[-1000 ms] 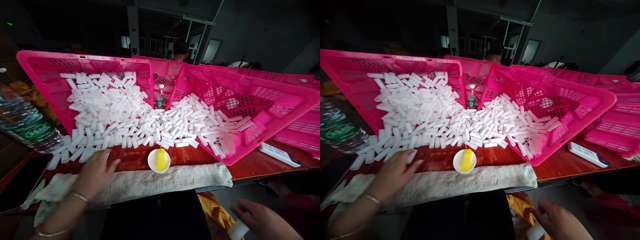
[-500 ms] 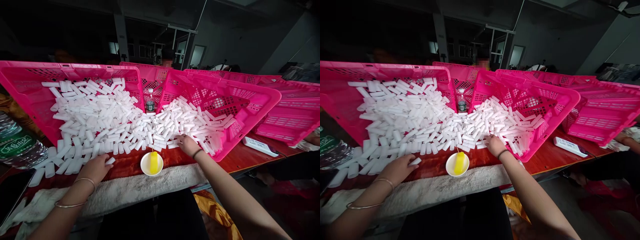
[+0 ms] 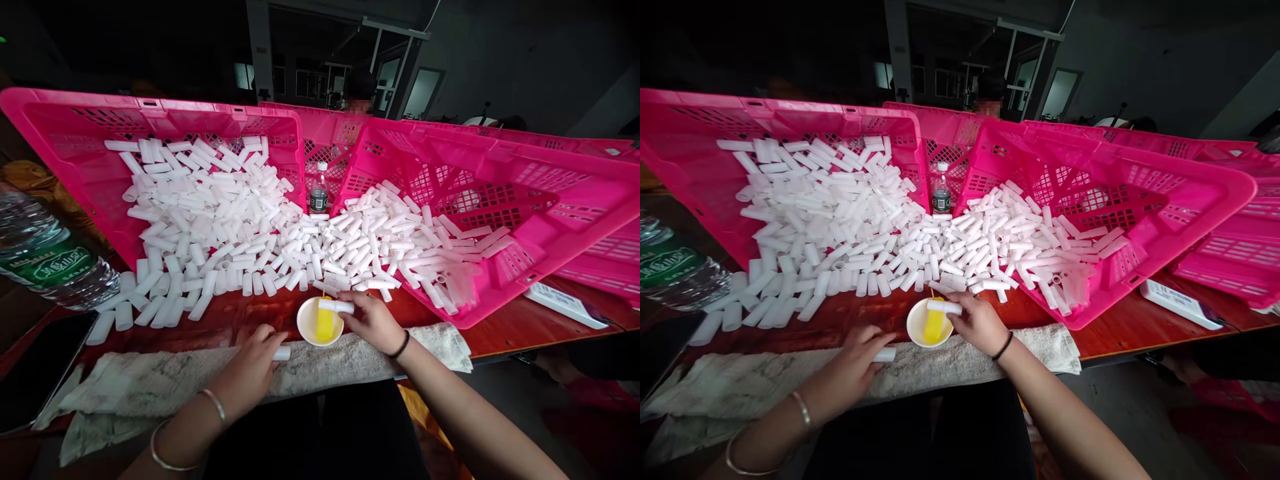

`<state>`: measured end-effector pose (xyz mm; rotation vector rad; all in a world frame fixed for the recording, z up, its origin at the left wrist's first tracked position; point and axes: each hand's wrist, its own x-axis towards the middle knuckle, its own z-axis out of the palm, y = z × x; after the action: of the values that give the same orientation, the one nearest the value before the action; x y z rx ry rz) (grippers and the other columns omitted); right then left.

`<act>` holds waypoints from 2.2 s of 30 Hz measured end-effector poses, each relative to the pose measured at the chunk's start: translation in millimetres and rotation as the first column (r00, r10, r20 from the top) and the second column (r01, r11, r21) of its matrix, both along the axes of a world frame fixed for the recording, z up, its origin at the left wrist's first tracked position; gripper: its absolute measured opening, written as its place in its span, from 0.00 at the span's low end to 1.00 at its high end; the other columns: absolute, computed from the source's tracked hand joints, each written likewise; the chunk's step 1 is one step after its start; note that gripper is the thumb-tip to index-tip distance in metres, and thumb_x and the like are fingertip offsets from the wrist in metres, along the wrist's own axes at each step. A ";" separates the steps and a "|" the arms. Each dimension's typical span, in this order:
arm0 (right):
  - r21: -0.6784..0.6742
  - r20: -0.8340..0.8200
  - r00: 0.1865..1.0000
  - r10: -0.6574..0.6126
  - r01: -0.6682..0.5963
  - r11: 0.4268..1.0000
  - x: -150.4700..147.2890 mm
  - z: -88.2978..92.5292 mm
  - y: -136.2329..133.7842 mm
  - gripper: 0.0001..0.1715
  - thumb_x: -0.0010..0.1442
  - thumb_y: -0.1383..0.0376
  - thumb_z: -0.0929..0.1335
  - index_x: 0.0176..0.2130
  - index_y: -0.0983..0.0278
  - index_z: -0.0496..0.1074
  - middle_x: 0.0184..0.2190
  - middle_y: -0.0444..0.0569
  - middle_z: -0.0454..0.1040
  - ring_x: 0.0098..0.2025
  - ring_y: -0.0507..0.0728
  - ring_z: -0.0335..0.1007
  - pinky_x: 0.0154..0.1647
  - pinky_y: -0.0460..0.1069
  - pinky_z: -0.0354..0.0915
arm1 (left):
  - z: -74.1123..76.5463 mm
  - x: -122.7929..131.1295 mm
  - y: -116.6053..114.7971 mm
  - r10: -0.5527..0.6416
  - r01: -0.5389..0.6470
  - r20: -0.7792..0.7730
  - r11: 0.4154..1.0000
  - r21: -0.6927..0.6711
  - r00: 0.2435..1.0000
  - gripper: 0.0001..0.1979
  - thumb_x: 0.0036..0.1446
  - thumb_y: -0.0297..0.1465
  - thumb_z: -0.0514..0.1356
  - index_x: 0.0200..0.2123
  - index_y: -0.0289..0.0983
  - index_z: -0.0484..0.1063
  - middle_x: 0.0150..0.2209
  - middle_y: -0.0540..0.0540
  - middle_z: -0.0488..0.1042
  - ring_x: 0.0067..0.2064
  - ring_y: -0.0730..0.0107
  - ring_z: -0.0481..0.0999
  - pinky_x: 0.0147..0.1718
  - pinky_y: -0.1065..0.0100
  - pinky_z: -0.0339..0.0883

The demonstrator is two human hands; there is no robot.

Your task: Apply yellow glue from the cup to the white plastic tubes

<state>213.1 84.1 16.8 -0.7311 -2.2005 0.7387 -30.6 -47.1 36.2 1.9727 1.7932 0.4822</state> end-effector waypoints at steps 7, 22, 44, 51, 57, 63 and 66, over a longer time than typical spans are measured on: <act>0.148 0.067 0.994 0.088 -0.097 0.984 -6.8 -13.3 8.4 0.11 0.60 0.70 0.63 0.39 0.60 0.72 0.41 0.53 0.72 0.44 0.60 0.70 0.44 0.55 0.68 | 7.1 14.6 12.5 0.061 -0.058 -0.178 0.998 0.023 0.982 0.12 0.57 0.26 0.51 0.44 0.35 0.68 0.46 0.38 0.71 0.50 0.52 0.70 0.48 0.49 0.65; -0.227 -0.117 0.991 0.066 -0.091 0.970 -0.7 -18.8 -3.6 0.08 0.59 0.62 0.67 0.40 0.61 0.68 0.33 0.48 0.68 0.35 0.55 0.67 0.36 0.51 0.68 | -24.5 34.4 52.8 0.007 -0.032 0.263 0.995 0.094 0.965 0.42 0.37 0.38 0.71 0.55 0.38 0.57 0.55 0.36 0.65 0.58 0.48 0.64 0.56 0.48 0.61; -0.053 -0.030 0.996 0.079 -0.080 0.995 1.6 -13.1 -24.7 0.09 0.60 0.67 0.65 0.44 0.60 0.67 0.40 0.51 0.67 0.43 0.57 0.67 0.42 0.52 0.69 | -24.0 34.5 51.5 0.019 -0.045 0.277 0.995 0.089 0.961 0.37 0.39 0.35 0.70 0.53 0.39 0.59 0.55 0.38 0.66 0.56 0.51 0.67 0.54 0.49 0.62; -0.037 -0.004 1.000 -0.005 0.005 0.999 1.3 -12.9 -28.6 0.07 0.62 0.65 0.64 0.41 0.60 0.70 0.39 0.52 0.70 0.42 0.58 0.69 0.43 0.55 0.69 | -25.1 34.5 50.7 0.026 -0.048 0.275 0.996 0.076 0.961 0.39 0.39 0.36 0.70 0.55 0.38 0.57 0.53 0.38 0.67 0.54 0.52 0.67 0.54 0.49 0.63; -0.060 -0.030 1.000 -0.003 0.001 0.998 2.8 -10.6 -30.0 0.12 0.62 0.66 0.65 0.47 0.60 0.67 0.41 0.52 0.71 0.44 0.58 0.70 0.44 0.54 0.70 | -26.9 34.1 50.7 0.014 -0.045 0.291 0.994 0.099 0.957 0.40 0.40 0.38 0.69 0.55 0.40 0.56 0.54 0.38 0.66 0.55 0.51 0.67 0.54 0.49 0.62; 0.280 0.128 0.989 0.075 -0.108 0.954 10.6 -11.7 -29.7 0.12 0.62 0.71 0.63 0.44 0.61 0.71 0.43 0.53 0.72 0.46 0.60 0.69 0.46 0.55 0.70 | -26.0 34.6 52.1 0.026 -0.050 0.267 0.995 0.083 0.963 0.40 0.38 0.37 0.70 0.54 0.39 0.57 0.52 0.39 0.66 0.55 0.52 0.67 0.55 0.50 0.62; 0.391 0.163 0.979 0.126 -0.181 0.902 13.3 -14.2 -27.3 0.14 0.62 0.73 0.63 0.43 0.58 0.71 0.43 0.51 0.72 0.46 0.59 0.69 0.47 0.56 0.69 | -26.6 32.7 51.5 -0.007 -0.020 0.240 0.994 0.111 0.971 0.40 0.38 0.39 0.70 0.53 0.40 0.56 0.54 0.38 0.64 0.56 0.50 0.66 0.54 0.49 0.63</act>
<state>226.4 56.8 2.6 -0.4072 -2.4473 0.2915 2.1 4.4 9.6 1.8890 1.6532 0.8044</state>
